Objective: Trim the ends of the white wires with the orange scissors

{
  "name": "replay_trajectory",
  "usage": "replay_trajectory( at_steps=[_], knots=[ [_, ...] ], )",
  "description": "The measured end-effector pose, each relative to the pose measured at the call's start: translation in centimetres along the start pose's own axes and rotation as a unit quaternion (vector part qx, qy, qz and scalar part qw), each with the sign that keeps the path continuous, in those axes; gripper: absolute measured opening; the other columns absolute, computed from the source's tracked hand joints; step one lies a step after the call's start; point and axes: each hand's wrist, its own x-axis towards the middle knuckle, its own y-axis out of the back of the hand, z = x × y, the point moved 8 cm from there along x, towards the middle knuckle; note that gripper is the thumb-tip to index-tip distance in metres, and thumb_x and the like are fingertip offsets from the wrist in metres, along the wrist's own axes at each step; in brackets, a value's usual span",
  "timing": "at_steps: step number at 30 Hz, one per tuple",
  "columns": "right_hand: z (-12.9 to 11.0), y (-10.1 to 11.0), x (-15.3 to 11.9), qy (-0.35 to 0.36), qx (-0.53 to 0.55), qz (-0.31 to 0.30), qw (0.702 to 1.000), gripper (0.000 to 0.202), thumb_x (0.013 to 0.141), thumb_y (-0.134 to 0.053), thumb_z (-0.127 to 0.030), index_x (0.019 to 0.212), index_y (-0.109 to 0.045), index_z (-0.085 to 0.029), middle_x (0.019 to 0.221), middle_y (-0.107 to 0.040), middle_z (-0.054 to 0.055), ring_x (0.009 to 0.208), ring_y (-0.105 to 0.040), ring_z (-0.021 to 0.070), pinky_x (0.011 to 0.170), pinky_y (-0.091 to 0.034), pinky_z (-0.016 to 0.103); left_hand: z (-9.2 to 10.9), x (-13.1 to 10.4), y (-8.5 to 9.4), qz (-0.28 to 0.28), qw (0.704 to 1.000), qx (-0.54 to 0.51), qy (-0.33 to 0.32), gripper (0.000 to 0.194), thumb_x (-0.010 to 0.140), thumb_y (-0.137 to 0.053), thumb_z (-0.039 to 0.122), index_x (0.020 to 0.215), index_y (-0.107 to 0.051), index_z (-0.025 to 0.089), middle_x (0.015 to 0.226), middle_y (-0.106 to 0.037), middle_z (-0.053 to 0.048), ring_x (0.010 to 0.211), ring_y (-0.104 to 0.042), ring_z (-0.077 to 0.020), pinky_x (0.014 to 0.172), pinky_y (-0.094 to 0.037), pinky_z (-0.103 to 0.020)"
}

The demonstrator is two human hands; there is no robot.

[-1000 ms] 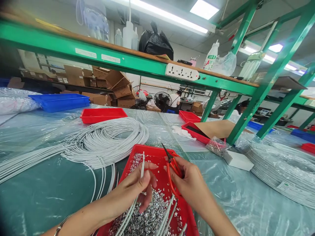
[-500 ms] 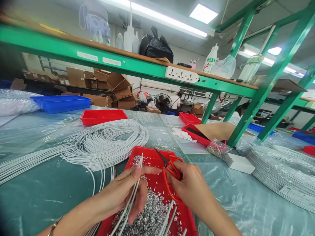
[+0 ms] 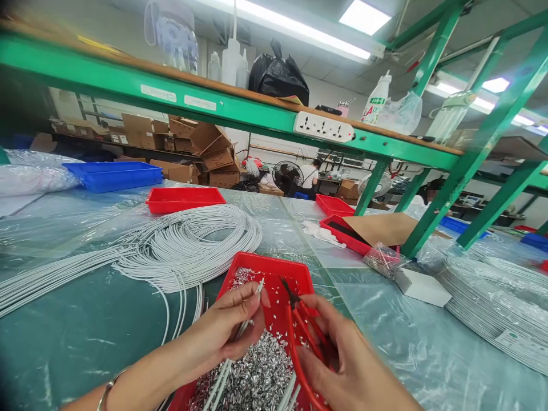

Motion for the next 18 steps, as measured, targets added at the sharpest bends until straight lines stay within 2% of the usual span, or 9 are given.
replay_trajectory(
  at_steps=[3,5,8,11,16,18],
  knots=[
    [-0.1,-1.3,-0.8,-0.031,-0.004,-0.08,0.996,0.057,0.079,-0.051,-0.046,0.125,-0.045,-0.014,0.092,-0.06,0.013,0.075,-0.059,0.0219,0.068,-0.051,0.032,0.7,0.0,0.3,0.044,0.988,0.141,-0.05,0.037,0.08,-0.053,0.046,0.087,-0.051,0.01,0.049,-0.039,0.005,0.036,-0.035,-0.0024,0.035,-0.025,-0.015],
    [-0.1,-1.4,-1.1,-0.033,-0.043,-0.093,0.994,0.054,0.08,-0.05,-0.046,0.122,-0.048,-0.014,0.078,-0.06,0.01,0.068,-0.057,0.0206,0.066,-0.051,0.032,0.8,0.0,0.3,0.049,0.982,0.175,-0.058,0.038,0.077,-0.055,0.046,0.085,-0.052,0.009,0.051,-0.042,0.004,0.039,-0.041,-0.0038,0.038,-0.031,-0.016],
    [0.5,-0.9,-1.3,-0.033,-0.062,-0.075,0.995,0.056,0.081,-0.047,-0.048,0.124,-0.046,-0.013,0.087,-0.06,0.012,0.08,-0.057,0.0227,0.075,-0.049,0.034,0.6,0.0,0.3,0.045,0.98,0.19,-0.046,0.038,0.073,-0.059,0.047,0.072,-0.051,0.01,0.05,-0.044,0.002,0.039,-0.042,-0.0054,0.038,-0.031,-0.018],
    [1.6,-0.4,-1.6,-0.051,-0.076,-0.062,0.994,0.063,0.081,-0.046,-0.052,0.129,-0.041,-0.012,0.097,-0.058,0.015,0.088,-0.056,0.0243,0.08,-0.047,0.035,0.7,0.0,0.5,0.045,0.969,0.238,-0.042,0.038,0.075,-0.057,0.047,0.064,-0.051,0.011,0.042,-0.037,0.004,0.037,-0.034,-0.0044,0.038,-0.023,-0.018],
    [1.4,0.2,-1.8,-0.024,-0.146,-0.033,0.988,0.059,0.081,-0.045,-0.052,0.126,-0.049,-0.014,0.085,-0.058,0.013,0.077,-0.056,0.0238,0.073,-0.049,0.036,2.2,-0.4,0.5,0.076,0.944,0.295,-0.127,0.032,0.077,-0.059,0.042,0.072,-0.065,0.011,0.065,-0.04,0.001,0.047,-0.032,-0.0018,0.041,-0.022,-0.019],
    [0.9,-0.1,-1.8,-0.009,-0.172,-0.035,0.984,0.056,0.081,-0.044,-0.049,0.125,-0.051,-0.014,0.085,-0.058,0.013,0.078,-0.056,0.0241,0.073,-0.048,0.036,2.4,-0.5,0.5,0.081,0.946,0.285,-0.135,0.028,0.076,-0.061,0.04,0.076,-0.067,0.013,0.066,-0.043,0.0,0.048,-0.033,-0.0021,0.043,-0.023,-0.02]
  ],
)
